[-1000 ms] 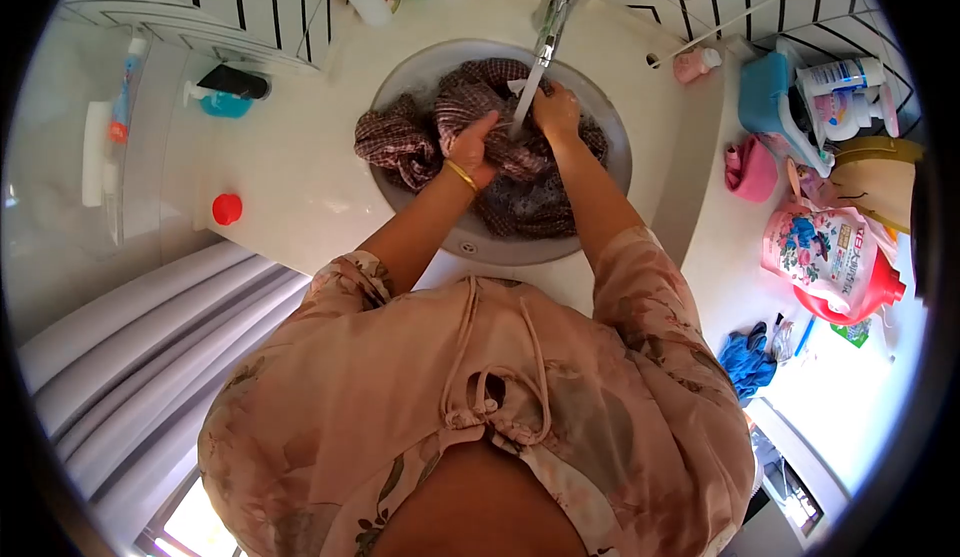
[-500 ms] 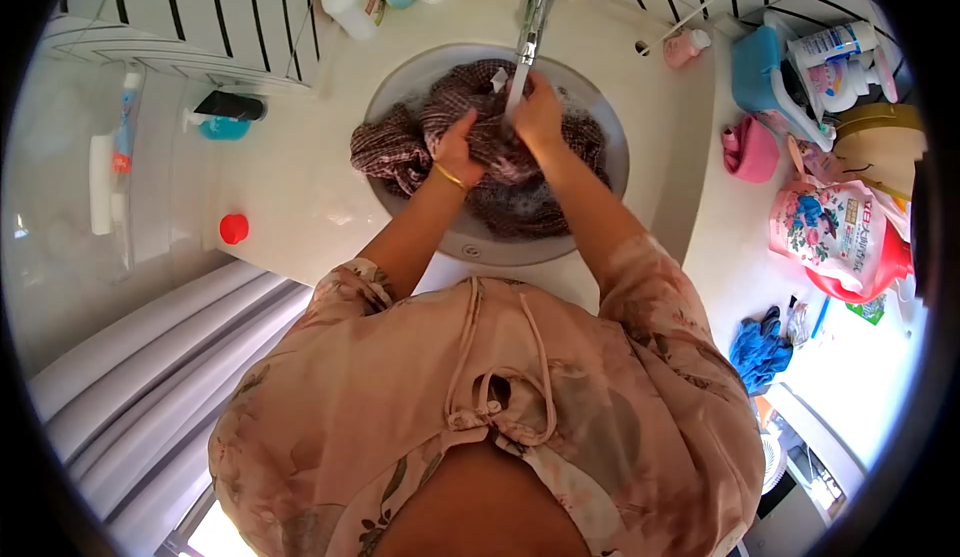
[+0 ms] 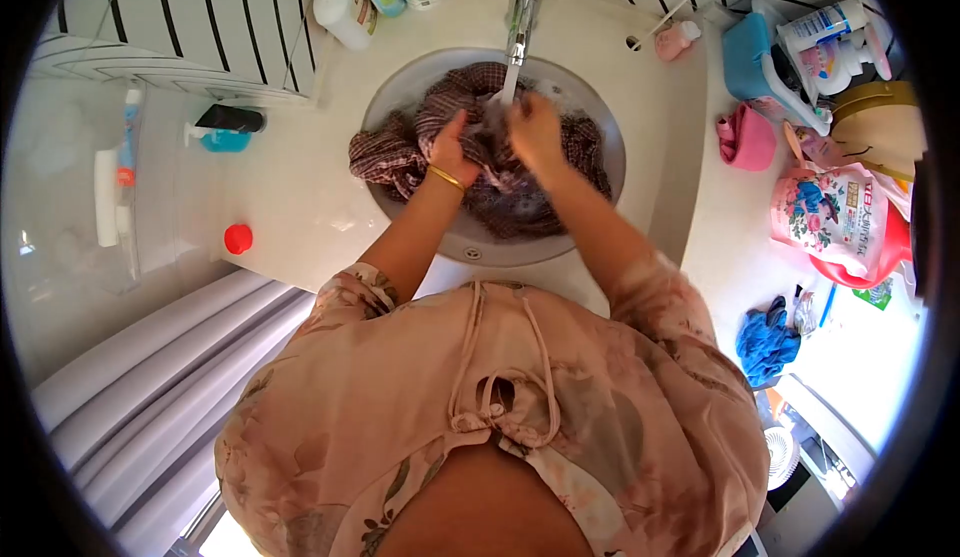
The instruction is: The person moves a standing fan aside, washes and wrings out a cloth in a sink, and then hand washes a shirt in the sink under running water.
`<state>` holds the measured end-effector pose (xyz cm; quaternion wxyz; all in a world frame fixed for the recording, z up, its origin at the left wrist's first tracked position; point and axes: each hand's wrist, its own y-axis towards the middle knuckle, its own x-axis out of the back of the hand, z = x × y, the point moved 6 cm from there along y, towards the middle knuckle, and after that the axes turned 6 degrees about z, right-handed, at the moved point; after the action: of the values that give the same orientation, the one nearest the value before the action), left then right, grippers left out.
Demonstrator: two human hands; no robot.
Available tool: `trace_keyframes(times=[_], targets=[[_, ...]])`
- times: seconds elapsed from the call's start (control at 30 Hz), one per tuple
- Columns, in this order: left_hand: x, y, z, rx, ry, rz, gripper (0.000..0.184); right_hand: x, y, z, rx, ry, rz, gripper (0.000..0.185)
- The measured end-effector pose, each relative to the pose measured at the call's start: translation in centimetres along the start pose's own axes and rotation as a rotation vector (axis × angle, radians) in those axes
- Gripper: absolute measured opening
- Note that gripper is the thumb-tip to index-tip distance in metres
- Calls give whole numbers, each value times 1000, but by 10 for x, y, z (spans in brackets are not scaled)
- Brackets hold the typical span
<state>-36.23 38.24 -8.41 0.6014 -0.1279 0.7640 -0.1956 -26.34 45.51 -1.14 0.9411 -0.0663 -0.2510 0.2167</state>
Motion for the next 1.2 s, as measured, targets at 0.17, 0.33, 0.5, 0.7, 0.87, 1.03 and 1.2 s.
trace_keyframes(times=[0.17, 0.33, 0.5, 0.7, 0.87, 1.03, 1.2], targets=[[5, 6, 5, -34, -10, 68, 29, -28, -62, 54, 530, -414, -316, 22], [-22, -12, 14, -72, 44, -44, 30, 4, 37, -26, -117, -125, -188, 26], [10, 2, -7, -140, 708, 79, 35, -22, -48, 35, 361, -134, -91, 24], [13, -1, 12, 7, 24, -112, 33, -19, 20, -11, -12, -329, -266, 28], [-19, -9, -13, -47, 14, -130, 34, -3, 16, -22, -234, 398, -3, 27], [-15, 0, -7, -17, 50, 18, 33, -32, -66, 47, 383, -273, -195, 26], [-34, -11, -13, -90, -12, -43, 32, 1, 31, -41, -146, 250, -25, 36]])
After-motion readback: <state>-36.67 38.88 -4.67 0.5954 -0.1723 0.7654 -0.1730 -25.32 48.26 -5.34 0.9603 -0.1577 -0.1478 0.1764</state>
